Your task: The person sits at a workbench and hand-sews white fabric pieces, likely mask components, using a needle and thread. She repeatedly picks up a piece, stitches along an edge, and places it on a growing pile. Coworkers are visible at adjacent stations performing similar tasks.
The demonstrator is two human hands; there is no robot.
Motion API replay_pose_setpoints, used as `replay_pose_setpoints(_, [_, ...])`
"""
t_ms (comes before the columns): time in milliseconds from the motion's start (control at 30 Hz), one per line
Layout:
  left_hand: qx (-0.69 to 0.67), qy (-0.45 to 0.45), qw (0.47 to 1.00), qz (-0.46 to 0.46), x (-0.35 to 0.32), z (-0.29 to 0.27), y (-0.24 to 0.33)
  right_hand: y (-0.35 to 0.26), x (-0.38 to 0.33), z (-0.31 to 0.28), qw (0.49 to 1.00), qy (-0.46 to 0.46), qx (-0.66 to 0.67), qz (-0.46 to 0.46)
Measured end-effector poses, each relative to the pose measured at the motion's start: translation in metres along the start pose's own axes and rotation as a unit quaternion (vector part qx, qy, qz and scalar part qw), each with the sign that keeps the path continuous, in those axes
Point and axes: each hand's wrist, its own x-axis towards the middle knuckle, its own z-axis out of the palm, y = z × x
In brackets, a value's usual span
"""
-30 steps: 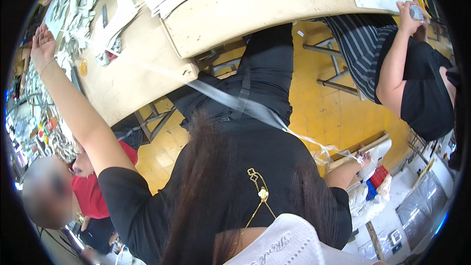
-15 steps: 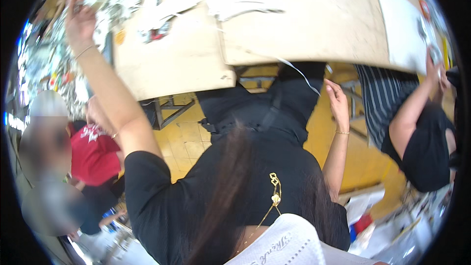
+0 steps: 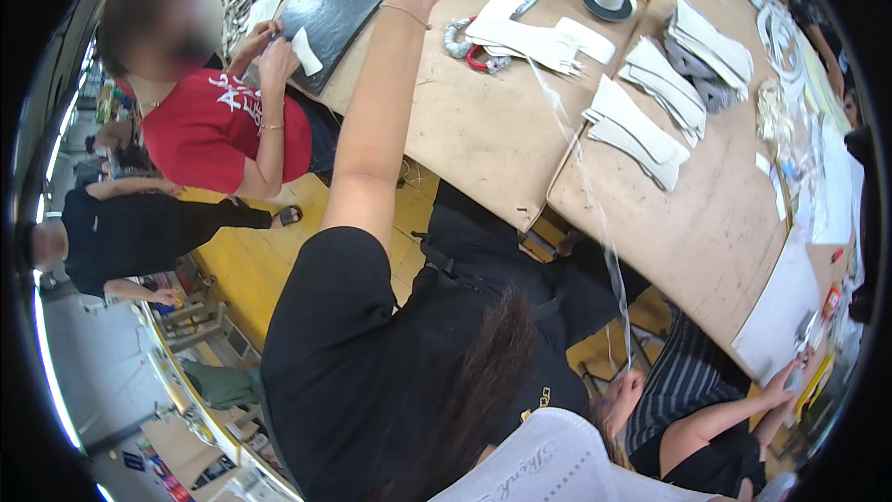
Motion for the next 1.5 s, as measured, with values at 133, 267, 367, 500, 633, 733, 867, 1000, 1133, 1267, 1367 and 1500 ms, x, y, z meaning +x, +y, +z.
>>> replay_pose_setpoints(133, [0.100,-0.054,0.992,-0.050,-0.037,0.021,-0.014,0.042,-0.058,-0.075,0.967,0.141,-0.138,0.163])
replay_pose_setpoints(267, [0.064,-0.139,0.978,-0.143,-0.107,0.089,-0.046,0.059,-0.075,-0.093,0.909,0.189,-0.269,0.256])
replay_pose_setpoints(367, [0.083,-0.255,0.934,-0.235,-0.182,0.134,-0.074,0.031,-0.084,-0.068,0.860,0.154,-0.422,0.243])
replay_pose_setpoints(500, [0.194,-0.308,0.931,0.030,-0.260,0.174,-0.095,-0.046,-0.046,0.022,0.861,0.129,-0.491,0.001])
replay_pose_setpoints(633, [0.183,-0.352,0.911,0.115,-0.291,0.192,-0.102,-0.127,0.022,0.150,0.856,0.070,-0.322,-0.399])
replay_pose_setpoints(733, [0.166,-0.335,0.915,0.152,-0.293,0.193,-0.099,-0.168,0.044,0.223,0.926,-0.057,-0.141,-0.345])
replay_pose_setpoints(867, [0.202,-0.272,0.926,0.167,-0.284,0.188,-0.096,-0.190,0.050,0.261,0.937,-0.065,-0.184,-0.291])
replay_pose_setpoints(1000, [0.214,-0.284,0.915,0.188,-0.272,0.189,-0.105,-0.195,0.067,0.262,0.933,-0.146,-0.127,-0.304])
replay_pose_setpoints(1133, [0.271,-0.274,0.907,0.173,-0.249,0.182,-0.126,-0.210,0.090,0.248,0.931,-0.085,-0.121,-0.332])
replay_pose_setpoints(1267, [0.420,-0.184,0.875,0.152,-0.221,0.167,-0.154,-0.221,0.107,0.224,0.928,-0.128,0.000,-0.349])
replay_pose_setpoints(1367, [0.489,-0.164,0.846,0.134,-0.212,0.162,-0.168,-0.219,0.113,0.211,0.922,-0.183,0.035,-0.340])
replay_pose_setpoints(1500, [0.453,-0.195,0.862,0.118,-0.216,0.161,-0.169,-0.208,0.119,0.205,0.924,-0.196,0.098,-0.315])
